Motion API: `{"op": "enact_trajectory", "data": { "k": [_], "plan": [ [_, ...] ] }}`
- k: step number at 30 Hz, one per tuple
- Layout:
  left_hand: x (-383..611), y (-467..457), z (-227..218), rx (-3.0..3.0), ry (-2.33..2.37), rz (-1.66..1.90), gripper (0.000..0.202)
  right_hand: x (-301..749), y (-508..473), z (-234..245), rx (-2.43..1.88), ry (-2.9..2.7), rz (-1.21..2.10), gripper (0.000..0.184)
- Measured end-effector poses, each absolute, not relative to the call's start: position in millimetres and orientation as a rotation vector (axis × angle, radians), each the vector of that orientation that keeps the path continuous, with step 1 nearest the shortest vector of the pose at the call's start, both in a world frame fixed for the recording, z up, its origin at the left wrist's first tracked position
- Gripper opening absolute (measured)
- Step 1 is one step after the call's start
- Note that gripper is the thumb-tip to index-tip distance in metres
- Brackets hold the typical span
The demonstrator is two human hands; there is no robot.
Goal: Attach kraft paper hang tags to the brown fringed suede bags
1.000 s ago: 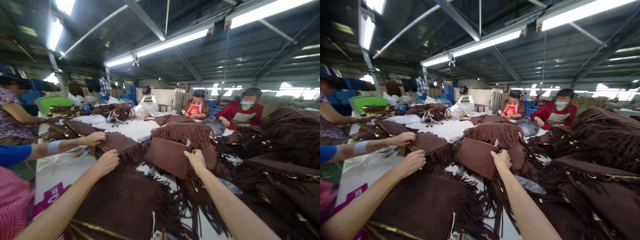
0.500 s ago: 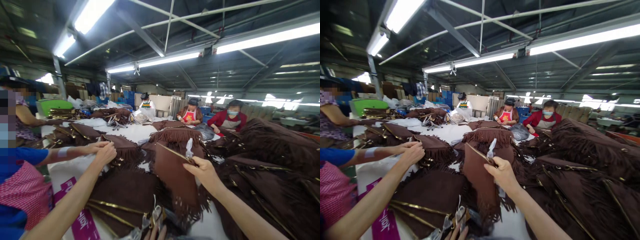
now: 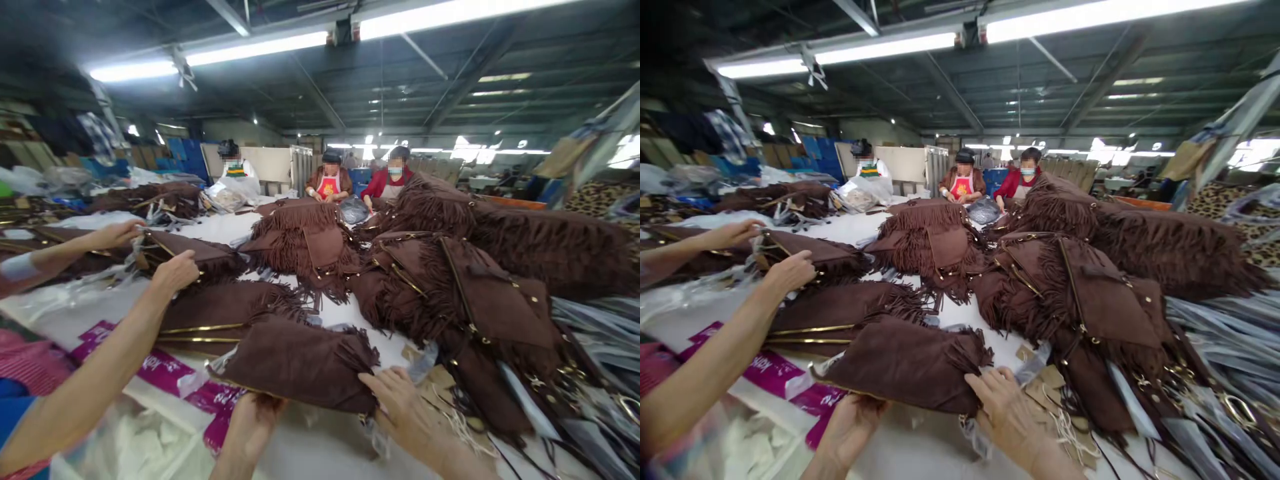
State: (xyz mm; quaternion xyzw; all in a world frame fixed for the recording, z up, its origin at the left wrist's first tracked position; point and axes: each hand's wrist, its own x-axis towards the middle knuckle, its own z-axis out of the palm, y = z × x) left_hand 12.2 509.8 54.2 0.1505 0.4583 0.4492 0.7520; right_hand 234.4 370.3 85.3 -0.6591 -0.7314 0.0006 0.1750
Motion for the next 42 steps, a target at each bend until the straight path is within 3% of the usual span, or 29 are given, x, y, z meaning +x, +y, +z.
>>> {"op": "enact_trajectory", "data": {
  "k": [7, 10, 15, 20, 24, 28, 30, 34, 37, 40, 42],
  "plan": [
    [-22.2, 461.3, 48.5, 0.540, 1.252, 0.825, 0.003, 225.5, 361.6, 64.9, -2.011, -1.774, 0.233, 0.053],
    [-19.4, 428.8, 30.4, 1.100, 1.368, 0.811, 0.009, 225.7, 358.8, 55.4, -1.993, -1.762, 0.263, 0.055],
    [27.2, 410.9, 21.0, 2.285, 1.044, 0.946, 0.022, 223.4, 354.2, 48.1, -1.961, -1.739, 0.285, 0.057],
    [70.6, 419.4, 36.4, 2.725, 0.994, 0.444, 0.011, 225.0, 341.8, 46.3, -1.910, -1.723, 0.247, 0.060],
    [78.4, 434.0, 53.3, 2.627, 0.827, 0.070, 0.020, 232.0, 316.8, 38.9, -1.908, -1.686, 0.070, 0.055],
    [92.4, 457.5, 75.8, 2.296, 0.839, 0.002, 0.011, 233.5, 288.5, 28.7, -1.943, -1.618, -0.031, 0.051],
    [104.9, 469.8, 89.4, 2.157, 0.836, 0.034, 0.010, 232.1, 278.6, 23.6, -1.943, -1.571, -0.094, 0.047],
    [123.4, 483.5, 108.2, 1.890, 0.810, 0.339, 0.030, 231.6, 269.3, 12.7, -1.956, -1.546, -0.196, 0.042],
    [120.9, 475.4, 100.5, 1.685, 0.790, 0.643, 0.022, 238.2, 268.2, 8.1, -1.989, -1.547, -0.236, 0.035],
    [108.8, 453.6, 76.9, 1.936, 0.773, 0.619, 0.009, 249.3, 269.3, 10.9, -2.050, -1.472, -0.256, 0.023],
    [101.3, 437.7, 61.1, 2.180, 0.726, 0.599, 0.010, 255.8, 271.5, 16.2, -2.085, -1.449, -0.238, 0.017]
  ]
}}
